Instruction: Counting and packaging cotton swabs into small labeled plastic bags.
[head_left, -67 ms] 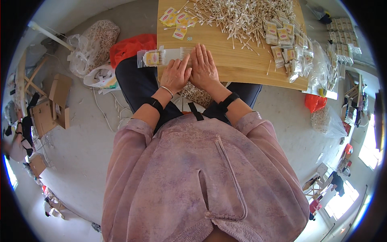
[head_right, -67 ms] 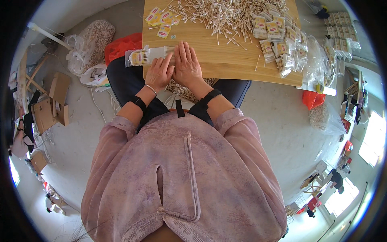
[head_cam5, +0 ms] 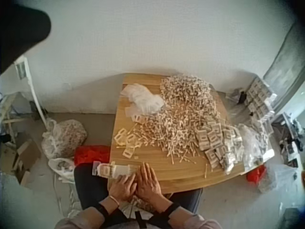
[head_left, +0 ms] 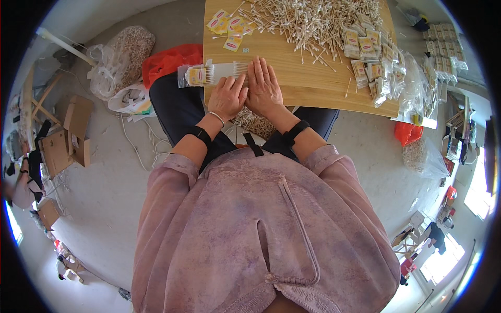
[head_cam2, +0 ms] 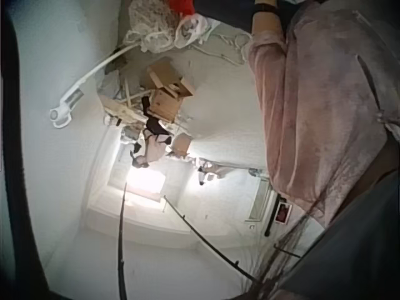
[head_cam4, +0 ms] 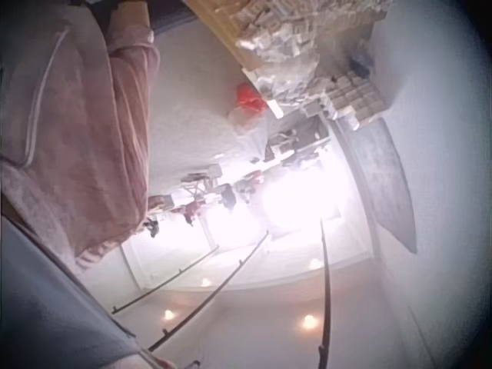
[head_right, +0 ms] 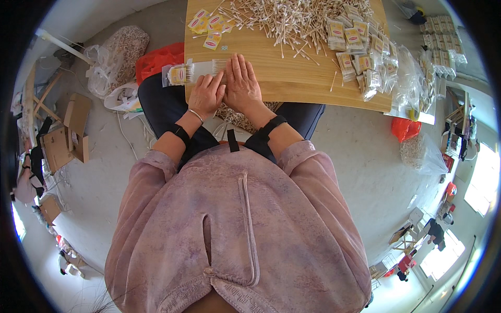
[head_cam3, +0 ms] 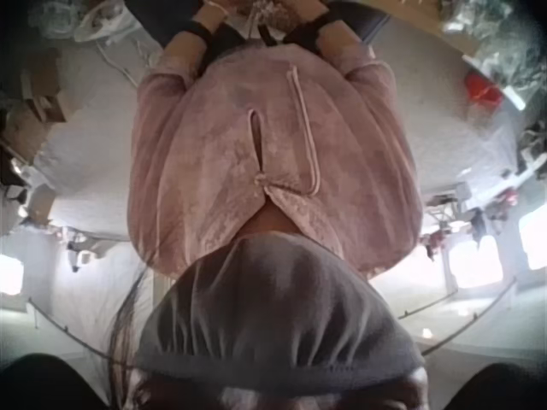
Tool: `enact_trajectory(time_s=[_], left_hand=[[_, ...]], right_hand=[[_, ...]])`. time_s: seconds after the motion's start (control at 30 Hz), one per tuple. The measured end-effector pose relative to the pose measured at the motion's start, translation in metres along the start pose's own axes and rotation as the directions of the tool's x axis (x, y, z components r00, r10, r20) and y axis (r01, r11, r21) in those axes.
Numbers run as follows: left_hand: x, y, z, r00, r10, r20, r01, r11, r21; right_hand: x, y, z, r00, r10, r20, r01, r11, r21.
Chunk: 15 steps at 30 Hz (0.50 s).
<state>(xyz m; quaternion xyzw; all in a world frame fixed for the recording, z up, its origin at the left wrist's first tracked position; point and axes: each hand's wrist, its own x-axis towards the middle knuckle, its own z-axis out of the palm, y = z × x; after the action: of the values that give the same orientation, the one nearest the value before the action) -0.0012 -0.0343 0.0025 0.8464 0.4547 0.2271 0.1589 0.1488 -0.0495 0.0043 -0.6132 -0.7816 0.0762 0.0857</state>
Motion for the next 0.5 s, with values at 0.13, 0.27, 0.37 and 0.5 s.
enact_trajectory(time_s=[0.13, 0.27, 0.37, 0.5], left_hand=[[0.0034, -0.0028, 0.0027, 1.000, 0.014, 0.011, -0.014, 1.000, 0.025], [0.0047, -0.0018, 0.0022, 1.000, 0.013, -0.008, -0.012, 0.999, 0.031], [0.0067, 0.0014, 0.0003, 1.000, -0.010, -0.014, 0.010, 1.000, 0.000], [0.0069, 0.0020, 0.0008, 1.000, -0.012, -0.001, 0.012, 0.999, 0.042]], right_hand=[[0.0040, 0.0025, 0.0027, 1.000, -0.004, -0.027, 0.005, 1.000, 0.018], [0.0035, 0.0023, 0.0035, 0.999, -0.009, -0.042, 0.010, 1.000, 0.021], [0.0032, 0.0019, 0.0030, 1.000, -0.006, -0.026, 0.005, 1.000, -0.017], [0.0036, 0.0015, 0.0012, 0.999, -0.014, -0.052, 0.017, 0.999, 0.045]])
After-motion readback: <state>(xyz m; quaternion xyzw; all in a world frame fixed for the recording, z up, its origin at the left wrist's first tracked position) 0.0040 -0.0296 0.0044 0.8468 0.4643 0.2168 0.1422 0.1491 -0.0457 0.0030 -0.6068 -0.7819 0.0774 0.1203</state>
